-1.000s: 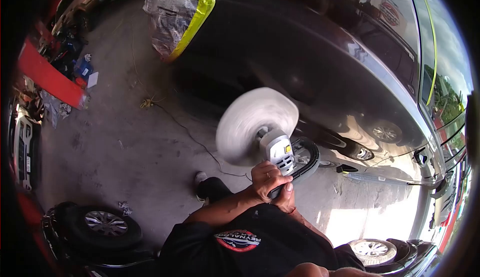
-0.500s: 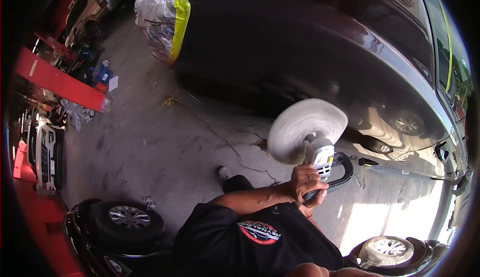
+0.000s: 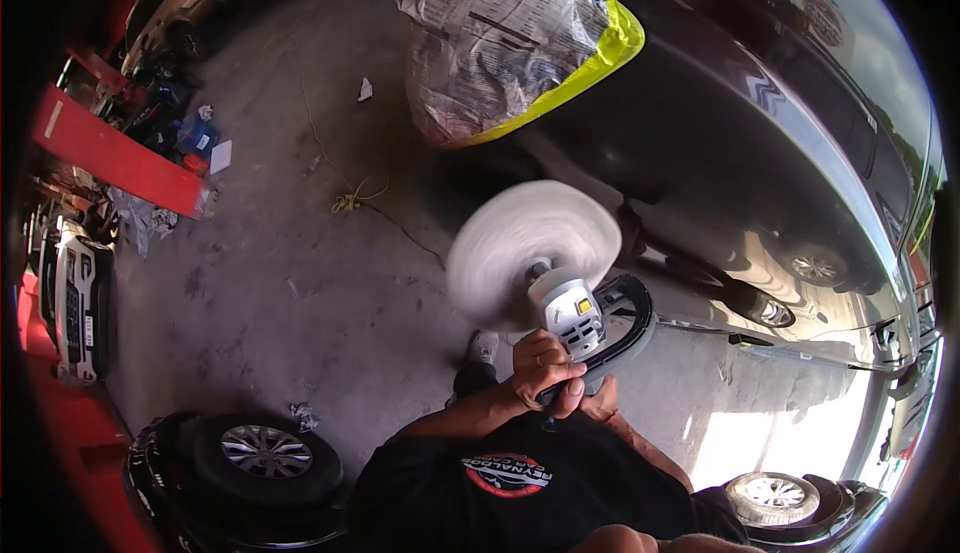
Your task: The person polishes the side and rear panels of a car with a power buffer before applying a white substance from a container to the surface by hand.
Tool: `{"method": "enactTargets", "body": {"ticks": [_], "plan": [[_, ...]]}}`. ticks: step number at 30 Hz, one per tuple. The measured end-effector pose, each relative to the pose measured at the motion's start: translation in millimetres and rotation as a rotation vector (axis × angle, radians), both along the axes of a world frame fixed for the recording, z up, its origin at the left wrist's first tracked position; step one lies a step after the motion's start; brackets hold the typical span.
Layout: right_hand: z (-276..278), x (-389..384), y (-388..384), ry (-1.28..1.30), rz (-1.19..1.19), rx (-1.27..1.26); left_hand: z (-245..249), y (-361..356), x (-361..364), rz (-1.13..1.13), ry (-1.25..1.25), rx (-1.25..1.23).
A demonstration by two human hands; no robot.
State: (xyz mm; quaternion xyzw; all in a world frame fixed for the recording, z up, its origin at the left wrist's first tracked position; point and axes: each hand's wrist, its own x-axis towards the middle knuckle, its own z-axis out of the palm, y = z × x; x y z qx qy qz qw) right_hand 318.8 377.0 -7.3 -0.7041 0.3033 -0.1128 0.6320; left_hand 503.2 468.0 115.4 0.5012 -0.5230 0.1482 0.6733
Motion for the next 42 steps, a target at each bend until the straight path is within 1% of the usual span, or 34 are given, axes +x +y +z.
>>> {"method": "enactTargets", "body": {"ticks": [1, 3, 5, 6, 7, 9, 10, 11, 13, 15, 17, 20, 22, 23, 24, 25, 28, 32, 34, 36, 38, 39, 41, 42], "plan": [[8, 12, 7, 0.05, 0.018, -0.101, 6, 11, 13, 0.03, 0.011, -0.015], [6, 29, 17, 0.071, 0.044, -0.118, 17, 35, 38, 0.032, 0.026, 0.006], [48, 60, 23, 0.127, 0.131, -0.106, 27, 52, 59, 0.083, 0.042, -0.017], [55, 69, 26, 0.204, 0.176, -0.288, 25, 59, 68, 0.095, 0.058, -0.047], [58, 78, 28, 0.209, 0.164, -0.292, 23, 67, 76, 0.083, 0.061, -0.053], [63, 91, 33, 0.174, 0.166, -0.218, 19, 81, 90, 0.167, 0.103, -0.074], [67, 98, 34, 0.198, 0.181, -0.273, 23, 83, 97, 0.209, 0.086, -0.092], [74, 105, 35, 0.199, 0.173, -0.277, 24, 87, 104, 0.224, 0.098, -0.101], [89, 112, 34, 0.284, 0.239, -0.383, 16, 92, 109, 0.264, 0.161, -0.108], [90, 118, 35, 0.296, 0.25, -0.406, 7, 95, 114, 0.286, 0.236, -0.148], [95, 119, 35, 0.304, 0.257, -0.425, 7, 92, 116, 0.316, 0.28, -0.2], [117, 118, 41, 0.311, 0.207, -0.408, 13, 93, 120, 0.286, 0.326, -0.225], [134, 108, 36, 0.372, 0.214, -0.492, 23, 86, 113, 0.243, 0.318, -0.231], [133, 103, 33, 0.374, 0.193, -0.486, 27, 83, 110, 0.221, 0.314, -0.24], [132, 96, 29, 0.349, 0.19, -0.498, 28, 80, 108, 0.209, 0.236, -0.244], [130, 91, 25, 0.32, 0.187, -0.511, 32, 79, 103, 0.165, 0.214, -0.213], [120, 80, 23, 0.28, 0.147, -0.463, 46, 76, 96, 0.093, 0.081, -0.148], [120, 80, 29, 0.248, 0.095, -0.373, 62, 69, 95, 0.024, -0.03, -0.093], [104, 68, 26, 0.251, 0.049, -0.324, 59, 52, 86, -0.05, -0.042, -0.107], [82, 37, 18, 0.26, -0.006, -0.273, 48, 27, 58, -0.119, -0.076, -0.064], [67, 12, 12, 0.17, -0.066, -0.228, 44, 3, 35, -0.191, -0.108, -0.007], [59, 1, 12, 0.165, -0.105, -0.215, 44, -9, 24, -0.227, -0.126, 0.026], [51, -10, 24, 0.083, -0.208, -0.203, 51, -19, 11, -0.326, -0.17, 0.075], [48, -23, 24, 0.064, -0.262, -0.088, 51, -35, -2, -0.373, -0.187, 0.106]]}}
